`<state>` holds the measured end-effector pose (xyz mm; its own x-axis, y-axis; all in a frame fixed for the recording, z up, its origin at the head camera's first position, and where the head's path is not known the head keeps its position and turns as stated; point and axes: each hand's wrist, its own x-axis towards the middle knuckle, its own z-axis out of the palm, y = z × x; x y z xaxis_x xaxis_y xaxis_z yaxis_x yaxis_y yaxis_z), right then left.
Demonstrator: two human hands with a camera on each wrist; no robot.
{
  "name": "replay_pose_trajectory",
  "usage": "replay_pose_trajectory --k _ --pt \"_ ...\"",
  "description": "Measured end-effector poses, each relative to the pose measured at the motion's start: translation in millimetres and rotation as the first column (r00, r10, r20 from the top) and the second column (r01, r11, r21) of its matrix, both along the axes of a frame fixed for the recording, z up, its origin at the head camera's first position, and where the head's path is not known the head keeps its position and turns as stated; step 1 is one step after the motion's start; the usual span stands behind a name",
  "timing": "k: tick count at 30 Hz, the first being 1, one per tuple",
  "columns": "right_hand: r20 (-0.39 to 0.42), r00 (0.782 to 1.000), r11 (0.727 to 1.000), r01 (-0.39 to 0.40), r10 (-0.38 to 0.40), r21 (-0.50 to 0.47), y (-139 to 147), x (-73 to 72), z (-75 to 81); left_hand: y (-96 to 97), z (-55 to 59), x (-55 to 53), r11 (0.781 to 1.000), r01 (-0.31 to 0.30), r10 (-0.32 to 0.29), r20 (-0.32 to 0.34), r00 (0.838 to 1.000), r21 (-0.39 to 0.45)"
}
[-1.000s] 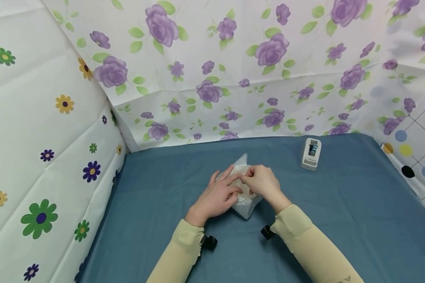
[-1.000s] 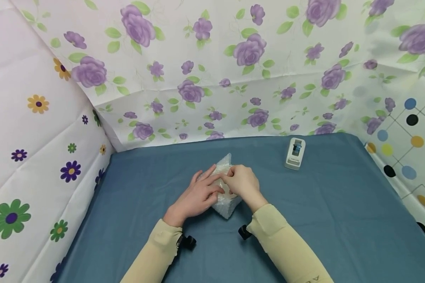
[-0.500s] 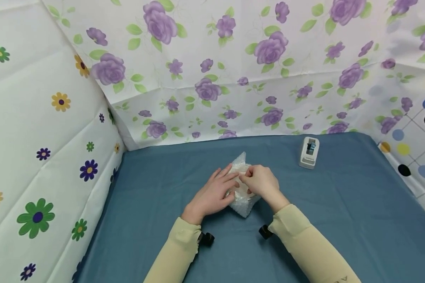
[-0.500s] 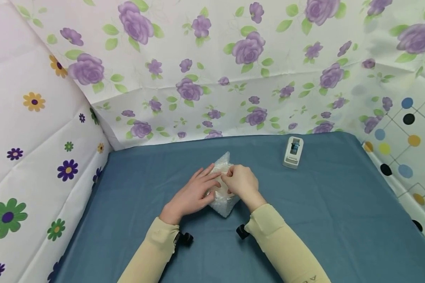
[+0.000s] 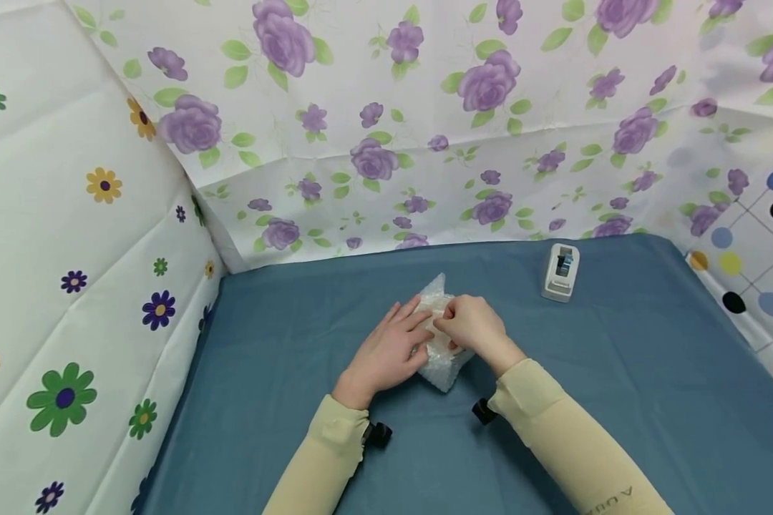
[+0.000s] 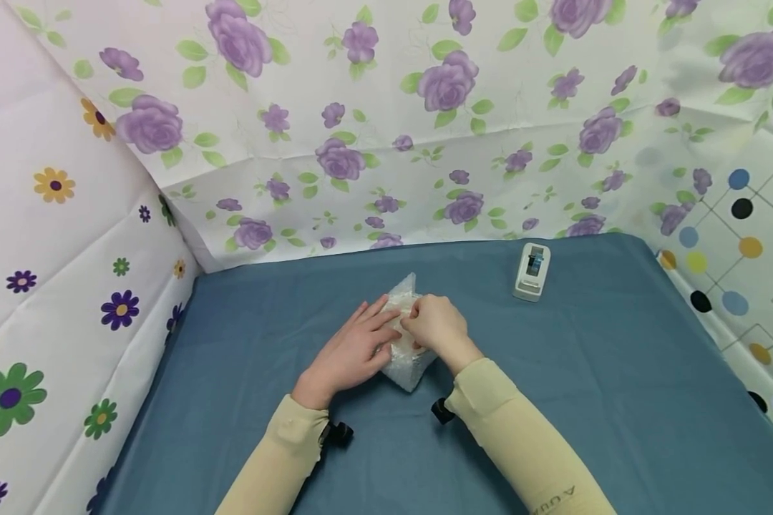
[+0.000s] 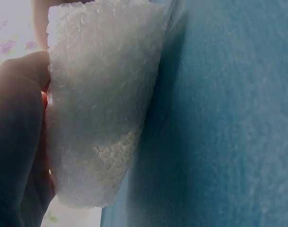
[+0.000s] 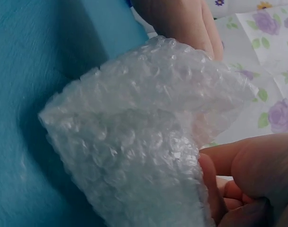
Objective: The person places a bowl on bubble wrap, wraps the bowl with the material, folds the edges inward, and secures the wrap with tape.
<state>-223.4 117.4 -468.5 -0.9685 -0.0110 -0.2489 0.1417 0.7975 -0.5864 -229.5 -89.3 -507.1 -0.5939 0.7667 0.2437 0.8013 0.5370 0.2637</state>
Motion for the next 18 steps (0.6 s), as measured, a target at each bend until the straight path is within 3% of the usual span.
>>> replay_pose_trajectory --k 4,7,13,18 --pt "0.030 0.995 0.994 -0.099 0.098 0.054 0 -3.0 7.9 0.3 -1.1 0.8 1.000 -0.012 0.012 -0.023 1.000 -0.001" --pt "0.043 0.986 0.974 -0.166 0.162 0.151 0 -4.0 16.7 1.0 -1.4 1.0 1.000 -0.019 0.019 -0.026 0.999 -0.004" --pt "0.012 0.976 0.893 -0.204 0.218 0.400 -3 -5.5 28.1 0.9 -0.3 2.8 1.000 -0.030 0.030 -0.006 1.000 0.005" --pt "0.050 0.965 0.827 -0.247 0.258 0.505 -3 -8.5 26.9 1.1 -0.4 3.1 1.000 -0.018 0.018 -0.009 1.000 0.013"
